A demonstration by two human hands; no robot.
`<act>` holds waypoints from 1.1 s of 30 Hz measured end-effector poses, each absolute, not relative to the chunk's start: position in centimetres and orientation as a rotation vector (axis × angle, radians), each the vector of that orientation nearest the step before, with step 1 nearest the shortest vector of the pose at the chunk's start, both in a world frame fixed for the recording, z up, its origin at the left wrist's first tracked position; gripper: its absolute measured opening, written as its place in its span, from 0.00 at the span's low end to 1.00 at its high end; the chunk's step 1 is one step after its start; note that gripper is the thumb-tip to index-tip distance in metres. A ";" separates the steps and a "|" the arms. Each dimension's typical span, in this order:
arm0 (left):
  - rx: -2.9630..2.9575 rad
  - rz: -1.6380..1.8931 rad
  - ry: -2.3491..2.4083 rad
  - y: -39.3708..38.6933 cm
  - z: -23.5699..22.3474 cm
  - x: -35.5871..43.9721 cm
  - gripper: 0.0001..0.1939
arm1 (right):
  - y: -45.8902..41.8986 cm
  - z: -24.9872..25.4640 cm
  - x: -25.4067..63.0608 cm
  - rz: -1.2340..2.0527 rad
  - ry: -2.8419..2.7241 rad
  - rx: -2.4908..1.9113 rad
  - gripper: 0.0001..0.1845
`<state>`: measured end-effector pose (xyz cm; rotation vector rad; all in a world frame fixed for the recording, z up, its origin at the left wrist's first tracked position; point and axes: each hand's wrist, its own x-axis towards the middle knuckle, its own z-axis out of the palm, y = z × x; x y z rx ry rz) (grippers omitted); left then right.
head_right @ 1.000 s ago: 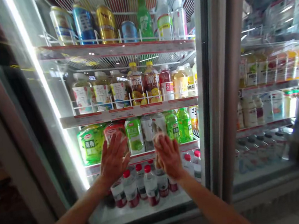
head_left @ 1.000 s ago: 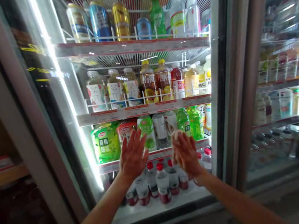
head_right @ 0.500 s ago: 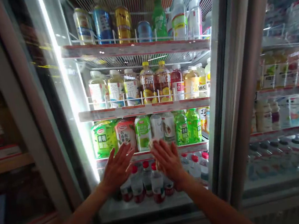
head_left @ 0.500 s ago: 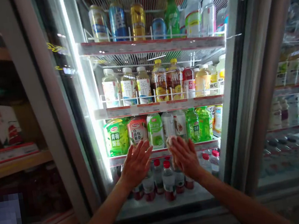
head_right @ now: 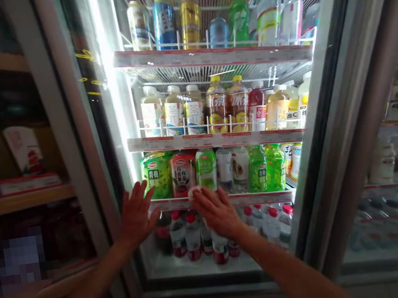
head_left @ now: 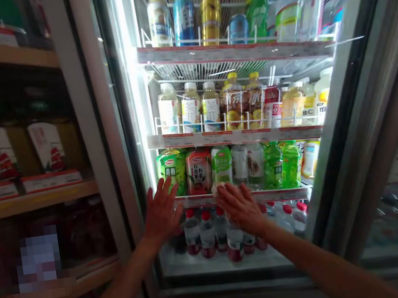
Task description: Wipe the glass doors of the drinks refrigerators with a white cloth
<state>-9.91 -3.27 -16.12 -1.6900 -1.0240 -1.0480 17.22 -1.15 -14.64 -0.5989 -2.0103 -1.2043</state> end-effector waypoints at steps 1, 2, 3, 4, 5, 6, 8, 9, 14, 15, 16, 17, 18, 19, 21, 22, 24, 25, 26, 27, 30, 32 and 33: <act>-1.691 -1.040 -1.040 -3.3 -16.3 -10.4 0.36 | -1.3 -14.9 17.1 -1.220 -2.052 -0.573 0.31; -1.687 -1.038 -1.056 -3.4 -16.4 -10.9 0.36 | -1.3 -14.4 16.9 -1.224 -2.046 -0.570 0.31; -1.675 -1.044 -1.071 -3.4 -16.4 -11.3 0.36 | -1.1 -13.1 16.7 -1.214 -1.995 -0.593 0.31; -1.659 -1.057 -1.083 -3.4 -16.4 -11.5 0.35 | -0.9 -11.3 16.4 -1.191 -1.908 -0.631 0.32; -1.642 -1.072 -1.093 -3.4 -16.3 -11.6 0.35 | -0.6 -9.3 16.0 -1.159 -1.805 -0.676 0.33; -1.629 -1.085 -1.100 -3.4 -16.2 -11.7 0.35 | -0.4 -7.6 15.6 -1.124 -1.708 -0.718 0.33; -1.615 -1.099 -1.113 -3.5 -16.1 -11.7 0.35 | -0.3 -5.9 14.5 -1.084 -1.622 -0.763 0.34; -1.617 -1.094 -1.117 -3.5 -16.2 -11.8 0.34 | -0.4 -6.2 14.0 -1.089 -1.654 -0.755 0.33; -1.628 -1.022 -1.133 -4.0 -16.9 -13.1 0.34 | -1.4 -13.0 12.2 -1.236 -2.102 -0.480 0.30; -1.628 -1.015 -1.139 -4.0 -17.0 -13.5 0.34 | -1.4 -13.2 12.1 -1.251 -2.128 -0.444 0.29; -1.628 -1.013 -1.147 -4.1 -17.2 -13.8 0.34 | -1.3 -12.7 11.8 -1.250 -2.115 -0.444 0.29; -1.629 -1.018 -1.155 -4.1 -17.3 -14.0 0.34 | -1.2 -11.5 11.6 -1.234 -2.061 -0.477 0.30; -1.629 -1.027 -1.164 -4.2 -17.3 -14.1 0.34 | -0.9 -9.8 11.3 -1.208 -1.975 -0.531 0.31; -1.631 -1.039 -1.171 -4.2 -17.3 -14.1 0.34 | -0.6 -8.2 10.9 -1.177 -1.880 -0.590 0.32; -1.632 -1.057 -1.182 -4.2 -17.3 -14.0 0.34 | -0.3 -6.0 10.1 -1.132 -1.761 -0.665 0.34; -1.629 -1.060 -1.184 -4.2 -17.2 -14.0 0.34 | -0.3 -5.9 9.7 -1.127 -1.767 -0.668 0.34; -1.618 -1.050 -1.192 -4.4 -17.2 -14.2 0.33 | -0.6 -7.7 9.0 -1.151 -1.887 -0.592 0.34; -1.608 -1.043 -1.198 -4.6 -17.2 -14.5 0.33 | -0.8 -9.1 8.7 -1.174 -1.972 -0.528 0.33; -1.596 -1.039 -1.207 -4.7 -17.3 -14.8 0.33 | -0.9 -10.6 8.5 -1.201 -2.048 -0.457 0.32; -1.587 -1.034 -1.217 -4.8 -17.3 -15.3 0.32 | -1.0 -11.7 8.2 -1.228 -2.107 -0.395 0.31; -1.582 -1.024 -1.243 -5.2 -17.4 -16.4 0.31 | -0.9 -11.1 6.7 -1.254 -2.136 -0.370 0.30; -1.580 -1.026 -1.252 -5.3 -17.4 -16.7 0.31 | -0.6 -8.3 5.0 -1.195 -2.031 -0.474 0.30; -1.582 -1.027 -1.255 -5.3 -17.3 -16.7 0.31 | -0.4 -6.8 4.1 -1.158 -1.968 -0.529 0.30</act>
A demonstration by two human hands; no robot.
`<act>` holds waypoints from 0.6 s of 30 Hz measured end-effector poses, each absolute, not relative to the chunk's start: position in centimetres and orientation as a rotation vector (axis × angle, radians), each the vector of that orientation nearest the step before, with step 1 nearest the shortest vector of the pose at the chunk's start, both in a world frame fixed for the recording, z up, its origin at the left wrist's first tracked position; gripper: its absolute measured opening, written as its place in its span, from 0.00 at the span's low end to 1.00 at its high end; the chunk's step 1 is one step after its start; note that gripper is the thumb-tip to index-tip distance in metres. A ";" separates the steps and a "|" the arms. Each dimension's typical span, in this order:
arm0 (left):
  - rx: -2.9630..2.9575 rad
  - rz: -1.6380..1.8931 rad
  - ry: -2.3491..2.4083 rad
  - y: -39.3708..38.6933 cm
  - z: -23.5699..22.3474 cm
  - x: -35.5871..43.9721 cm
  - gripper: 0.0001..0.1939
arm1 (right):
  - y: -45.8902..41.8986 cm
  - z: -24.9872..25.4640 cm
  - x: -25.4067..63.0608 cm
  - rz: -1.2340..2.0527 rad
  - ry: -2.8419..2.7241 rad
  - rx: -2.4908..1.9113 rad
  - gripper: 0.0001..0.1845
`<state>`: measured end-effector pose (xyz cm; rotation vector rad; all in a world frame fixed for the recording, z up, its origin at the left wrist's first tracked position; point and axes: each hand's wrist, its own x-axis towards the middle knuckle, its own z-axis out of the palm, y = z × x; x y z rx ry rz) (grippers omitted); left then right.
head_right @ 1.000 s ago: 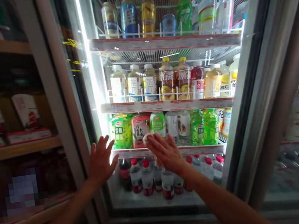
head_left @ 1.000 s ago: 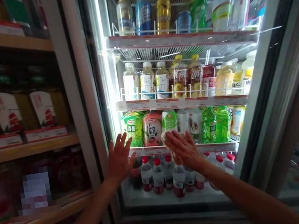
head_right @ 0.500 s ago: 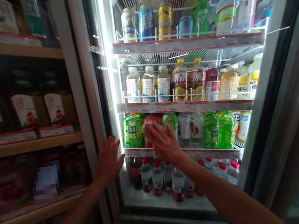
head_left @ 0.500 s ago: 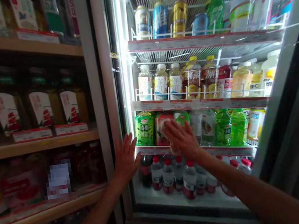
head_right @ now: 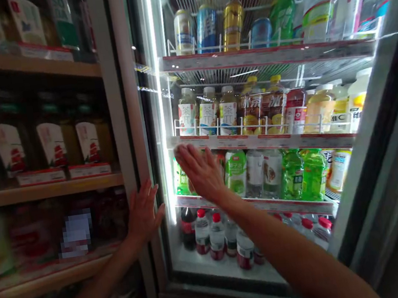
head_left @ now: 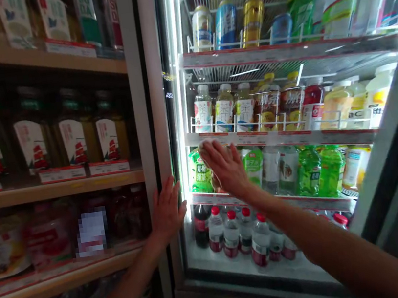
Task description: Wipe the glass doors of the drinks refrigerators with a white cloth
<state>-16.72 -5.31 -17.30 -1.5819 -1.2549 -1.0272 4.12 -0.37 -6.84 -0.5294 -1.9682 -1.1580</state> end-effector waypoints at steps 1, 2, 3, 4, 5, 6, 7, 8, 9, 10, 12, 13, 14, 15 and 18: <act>-1.581 -1.031 -1.254 -5.3 -17.2 -16.7 0.31 | -0.3 -5.8 3.2 -1.128 -1.919 -0.565 0.31; -1.577 -1.036 -1.253 -5.3 -17.2 -16.6 0.31 | -0.3 -5.5 2.4 -1.111 -1.900 -0.581 0.31; -1.574 -1.038 -1.254 -5.4 -17.2 -16.6 0.32 | -0.4 -5.8 1.8 -1.109 -1.918 -0.575 0.31; -1.572 -1.035 -1.255 -5.5 -17.2 -16.8 0.32 | -0.6 -6.7 1.3 -1.122 -1.969 -0.545 0.31; -1.569 -1.029 -1.255 -5.7 -17.2 -17.0 0.32 | -0.8 -8.1 0.9 -1.148 -2.039 -0.491 0.30; -1.561 -1.024 -1.259 -5.8 -17.2 -17.4 0.32 | -0.9 -9.7 0.7 -1.181 -2.114 -0.425 0.30; -1.554 -1.020 -1.266 -6.1 -17.3 -17.9 0.33 | -1.1 -11.0 0.5 -1.215 -2.181 -0.356 0.29; -1.549 -1.019 -1.277 -6.3 -17.3 -18.5 0.33 | -1.1 -11.9 0.4 -1.243 -2.229 -0.300 0.29; -1.543 -1.026 -1.288 -6.5 -17.3 -19.0 0.33 | -1.0 -12.0 0.3 -1.259 -2.252 -0.265 0.28; -1.535 -1.040 -1.299 -6.7 -17.2 -19.5 0.33 | -0.9 -11.5 0.0 -1.258 -2.248 -0.265 0.29; -1.523 -1.071 -1.323 -6.9 -16.9 -19.9 0.34 | -0.4 -8.9 -0.5 -1.210 -2.151 -0.368 0.31; -1.522 -1.082 -1.330 -6.9 -16.6 -19.9 0.34 | -0.2 -7.4 -0.7 -1.179 -2.074 -0.438 0.32; -1.520 -1.092 -1.331 -6.9 -16.3 -19.7 0.34 | -0.1 -6.1 -0.9 -1.153 -2.000 -0.499 0.32; -1.520 -1.102 -1.325 -6.8 -16.0 -19.3 0.34 | -0.1 -5.4 -0.9 -1.141 -1.947 -0.536 0.31; -1.527 -1.105 -1.280 -6.5 -15.3 -18.0 0.34 | -0.7 -6.9 0.3 -1.204 -1.988 -0.464 0.28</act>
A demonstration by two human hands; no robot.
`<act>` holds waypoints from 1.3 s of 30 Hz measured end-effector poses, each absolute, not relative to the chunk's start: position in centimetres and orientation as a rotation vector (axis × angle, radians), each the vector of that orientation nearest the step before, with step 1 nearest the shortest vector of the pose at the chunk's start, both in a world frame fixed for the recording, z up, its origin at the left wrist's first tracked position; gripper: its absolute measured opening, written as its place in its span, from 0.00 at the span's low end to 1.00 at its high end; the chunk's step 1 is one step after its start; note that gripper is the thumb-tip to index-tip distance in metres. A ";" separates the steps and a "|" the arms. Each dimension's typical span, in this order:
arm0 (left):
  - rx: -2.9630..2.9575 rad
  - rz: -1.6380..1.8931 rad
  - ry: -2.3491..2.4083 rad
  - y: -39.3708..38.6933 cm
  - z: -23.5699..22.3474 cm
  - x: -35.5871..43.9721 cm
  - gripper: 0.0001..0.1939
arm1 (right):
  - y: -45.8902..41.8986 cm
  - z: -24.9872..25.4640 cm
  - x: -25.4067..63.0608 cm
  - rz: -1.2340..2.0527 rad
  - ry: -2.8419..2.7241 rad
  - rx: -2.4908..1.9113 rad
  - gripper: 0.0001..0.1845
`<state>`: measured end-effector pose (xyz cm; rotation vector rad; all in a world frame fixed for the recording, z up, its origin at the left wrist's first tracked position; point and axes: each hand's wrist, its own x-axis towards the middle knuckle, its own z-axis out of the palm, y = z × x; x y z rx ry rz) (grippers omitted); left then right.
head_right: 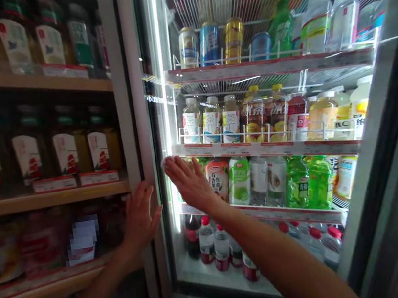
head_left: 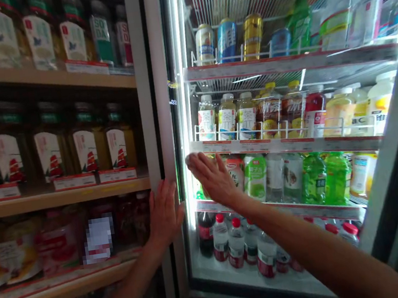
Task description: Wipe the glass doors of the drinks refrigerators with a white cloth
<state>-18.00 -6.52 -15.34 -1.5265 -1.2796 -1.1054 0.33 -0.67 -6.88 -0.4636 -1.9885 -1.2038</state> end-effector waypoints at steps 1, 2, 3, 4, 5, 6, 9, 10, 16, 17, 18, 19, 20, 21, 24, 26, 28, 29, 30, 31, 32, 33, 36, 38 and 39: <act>-1.527 -1.099 -1.264 -6.4 -15.2 -17.6 0.34 | -0.9 -8.2 1.1 -1.238 -2.047 -0.396 0.27; -1.526 -1.092 -1.252 -6.3 -15.0 -17.3 0.33 | -1.1 -9.4 2.0 -1.265 -2.105 -0.334 0.26; -1.524 -1.087 -1.244 -6.2 -14.8 -17.1 0.33 | -1.2 -10.2 3.0 -1.283 -2.145 -0.290 0.26; -1.524 -1.089 -1.239 -6.1 -14.6 -16.8 0.33 | -1.1 -10.4 4.0 -1.290 -2.151 -0.278 0.26; -1.525 -1.098 -1.238 -5.9 -14.4 -16.5 0.33 | -1.0 -9.9 5.0 -1.289 -2.123 -0.301 0.27; -1.528 -1.112 -1.230 -5.7 -14.1 -16.2 0.33 | -0.8 -8.9 5.9 -1.278 -2.058 -0.359 0.27; -1.551 -1.150 -1.181 -5.1 -13.0 -14.8 0.33 | 0.0 -5.1 8.1 -1.215 -1.777 -0.568 0.28; -1.557 -1.154 -1.163 -4.9 -12.6 -14.1 0.33 | 0.1 -4.5 8.7 -1.200 -1.725 -0.608 0.29; -1.579 -1.126 -1.097 -4.7 -10.7 -11.1 0.33 | -0.9 -10.3 11.9 -1.241 -1.999 -0.510 0.30; -1.586 -1.123 -1.087 -4.6 -10.5 -10.8 0.33 | -0.9 -10.5 12.3 -1.244 -2.010 -0.501 0.30; -1.595 -1.123 -1.073 -4.5 -10.3 -10.5 0.33 | -0.8 -10.1 12.7 -1.242 -1.978 -0.515 0.31; -1.601 -1.124 -1.056 -4.3 -10.1 -10.1 0.33 | -0.7 -8.9 13.0 -1.229 -1.909 -0.557 0.32; -1.604 -1.127 -1.037 -4.1 -9.9 -9.8 0.33 | -0.5 -7.4 13.3 -1.206 -1.817 -0.615 0.33; -1.605 -1.131 -1.020 -3.9 -9.7 -9.4 0.33 | -0.3 -5.8 13.6 -1.179 -1.729 -0.674 0.34; -1.607 -1.143 -0.981 -3.5 -9.0 -8.1 0.33 | -0.1 -3.8 14.5 -1.140 -1.625 -0.738 0.35; -1.623 -1.134 -0.962 -3.3 -8.6 -7.2 0.32 | -0.3 -6.0 14.9 -1.158 -1.710 -0.713 0.35; -1.638 -1.117 -0.953 -3.2 -8.5 -6.4 0.32 | -0.6 -9.4 15.4 -1.196 -1.858 -0.640 0.33; -1.648 -1.106 -0.950 -3.1 -8.5 -6.1 0.31 | -0.7 -10.7 15.7 -1.215 -1.927 -0.602 0.32; -1.657 -1.099 -0.942 -3.1 -8.6 -5.8 0.31 | -0.7 -11.4 16.0 -1.227 -1.967 -0.574 0.32; -1.666 -1.095 -0.933 -2.9 -8.6 -5.4 0.31 | -0.7 -11.2 16.3 -1.227 -1.962 -0.568 0.32; -1.674 -1.096 -0.923 -2.8 -8.7 -5.0 0.30 | -0.7 -10.3 16.6 -1.215 -1.915 -0.589 0.32; -1.681 -1.101 -0.913 -2.6 -8.7 -4.6 0.30 | -0.5 -8.8 16.9 -1.189 -1.833 -0.639 0.33; -1.699 -1.125 -0.897 -2.1 -8.8 -3.4 0.30 | -0.1 -4.7 17.5 -1.113 -1.581 -0.758 0.34; -1.706 -1.138 -0.898 -2.0 -8.8 -2.8 0.31 | -0.2 -4.8 17.7 -1.110 -1.569 -0.756 0.34; -1.704 -1.140 -0.900 -1.9 -8.8 -2.7 0.31 | -0.4 -6.0 17.9 -1.119 -1.604 -0.734 0.35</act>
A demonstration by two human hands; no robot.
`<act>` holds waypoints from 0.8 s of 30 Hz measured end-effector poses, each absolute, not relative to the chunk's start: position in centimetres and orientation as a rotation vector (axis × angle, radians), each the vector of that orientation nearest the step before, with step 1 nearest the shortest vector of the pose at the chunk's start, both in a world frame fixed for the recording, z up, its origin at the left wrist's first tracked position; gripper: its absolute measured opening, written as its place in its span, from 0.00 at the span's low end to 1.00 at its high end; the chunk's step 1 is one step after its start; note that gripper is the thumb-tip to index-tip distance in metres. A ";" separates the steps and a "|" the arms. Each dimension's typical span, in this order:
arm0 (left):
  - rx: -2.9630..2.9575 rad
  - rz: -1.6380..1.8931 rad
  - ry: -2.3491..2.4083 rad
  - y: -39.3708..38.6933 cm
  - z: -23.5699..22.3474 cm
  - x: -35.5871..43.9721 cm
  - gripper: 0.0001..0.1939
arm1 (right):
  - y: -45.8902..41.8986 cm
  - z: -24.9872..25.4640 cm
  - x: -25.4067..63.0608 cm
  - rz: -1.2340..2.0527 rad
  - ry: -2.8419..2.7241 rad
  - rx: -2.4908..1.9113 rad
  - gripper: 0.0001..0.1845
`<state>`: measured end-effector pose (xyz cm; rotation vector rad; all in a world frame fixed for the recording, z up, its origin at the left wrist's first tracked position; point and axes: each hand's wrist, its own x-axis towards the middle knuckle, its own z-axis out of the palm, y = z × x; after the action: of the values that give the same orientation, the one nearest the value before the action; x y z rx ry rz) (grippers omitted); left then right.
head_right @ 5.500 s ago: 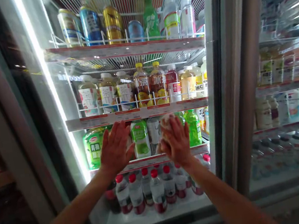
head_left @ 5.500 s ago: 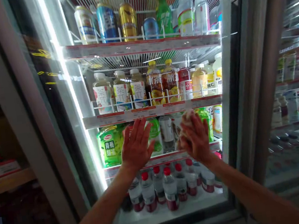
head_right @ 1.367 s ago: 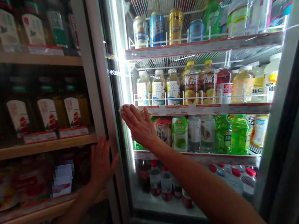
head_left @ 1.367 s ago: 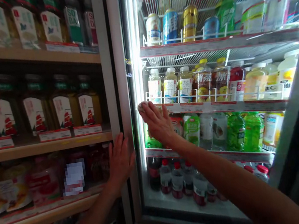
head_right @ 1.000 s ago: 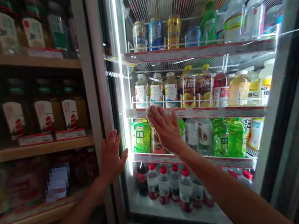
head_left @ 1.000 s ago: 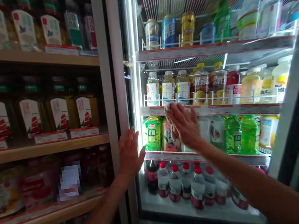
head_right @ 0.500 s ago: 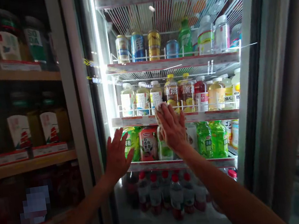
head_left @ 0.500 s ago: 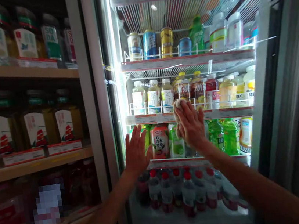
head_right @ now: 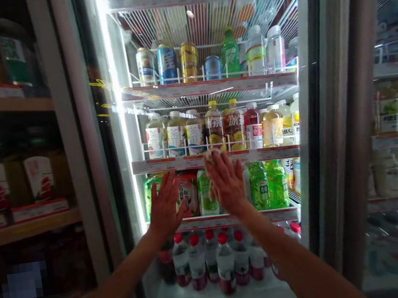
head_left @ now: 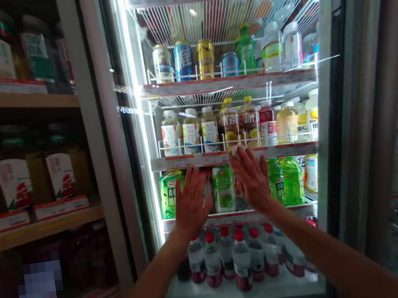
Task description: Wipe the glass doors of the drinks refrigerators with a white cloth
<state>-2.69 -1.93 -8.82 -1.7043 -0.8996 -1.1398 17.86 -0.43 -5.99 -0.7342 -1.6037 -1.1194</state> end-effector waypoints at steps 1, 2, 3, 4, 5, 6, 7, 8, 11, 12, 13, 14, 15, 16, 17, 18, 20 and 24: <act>-1.700 -1.138 -0.899 -1.9 -8.9 -2.6 0.30 | -0.7 -7.6 18.0 -1.133 -1.659 -0.707 0.35; -1.696 -1.135 -0.896 -1.9 -9.0 -2.6 0.30 | -0.9 -9.3 18.3 -1.146 -1.721 -0.678 0.34; -1.694 -1.129 -0.891 -1.9 -9.1 -2.6 0.31 | -1.1 -10.8 18.6 -1.158 -1.780 -0.653 0.34; -1.692 -1.126 -0.889 -1.9 -9.1 -2.7 0.31 | -1.1 -11.7 19.0 -1.170 -1.823 -0.634 0.33; -1.691 -1.125 -0.887 -2.0 -9.1 -2.6 0.31 | -1.0 -11.9 19.4 -1.178 -1.834 -0.629 0.33; -1.689 -1.128 -0.883 -1.9 -9.1 -2.6 0.31 | -0.9 -11.3 19.8 -1.179 -1.808 -0.645 0.33; -1.689 -1.133 -0.878 -1.9 -8.9 -2.4 0.31 | -0.6 -10.0 20.2 -1.170 -1.743 -0.679 0.33; -1.687 -1.141 -0.871 -1.9 -8.6 -2.2 0.31 | -0.2 -8.5 20.5 -1.153 -1.654 -0.722 0.33; -1.669 -1.187 -0.866 -1.5 -7.7 -1.4 0.32 | 0.5 -4.9 21.2 -1.103 -1.444 -0.796 0.33; -1.661 -1.204 -0.877 -1.4 -7.4 -1.1 0.32 | 0.5 -5.0 21.3 -1.101 -1.445 -0.790 0.33; -1.654 -1.215 -0.888 -1.2 -7.2 -1.0 0.32 | 0.4 -5.7 21.3 -1.107 -1.478 -0.774 0.34; -1.650 -1.218 -0.893 -1.1 -7.1 -0.9 0.32 | 0.2 -7.0 21.3 -1.118 -1.535 -0.752 0.34; -1.648 -1.213 -0.892 -1.0 -7.0 -0.8 0.32 | -0.1 -8.5 21.4 -1.128 -1.602 -0.729 0.35; -1.650 -1.204 -0.886 -0.9 -7.0 -0.8 0.31 | -0.4 -9.9 21.4 -1.136 -1.669 -0.708 0.35; -1.651 -1.194 -0.880 -0.8 -7.1 -0.9 0.31 | -0.5 -10.8 21.5 -1.141 -1.722 -0.695 0.35; -1.651 -1.186 -0.875 -0.8 -7.2 -0.9 0.31 | -0.6 -11.1 21.7 -1.144 -1.746 -0.690 0.35; -1.642 -1.185 -0.878 -0.8 -7.3 -0.9 0.31 | -0.5 -9.7 22.0 -1.134 -1.695 -0.717 0.33; -1.617 -1.201 -0.881 -0.9 -7.3 -0.7 0.31 | 0.1 -4.7 22.5 -1.053 -1.411 -0.854 0.30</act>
<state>-0.75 -0.85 -7.26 -1.6173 -0.8806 -1.2008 22.49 0.13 -4.68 -0.8537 -1.4112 -1.0530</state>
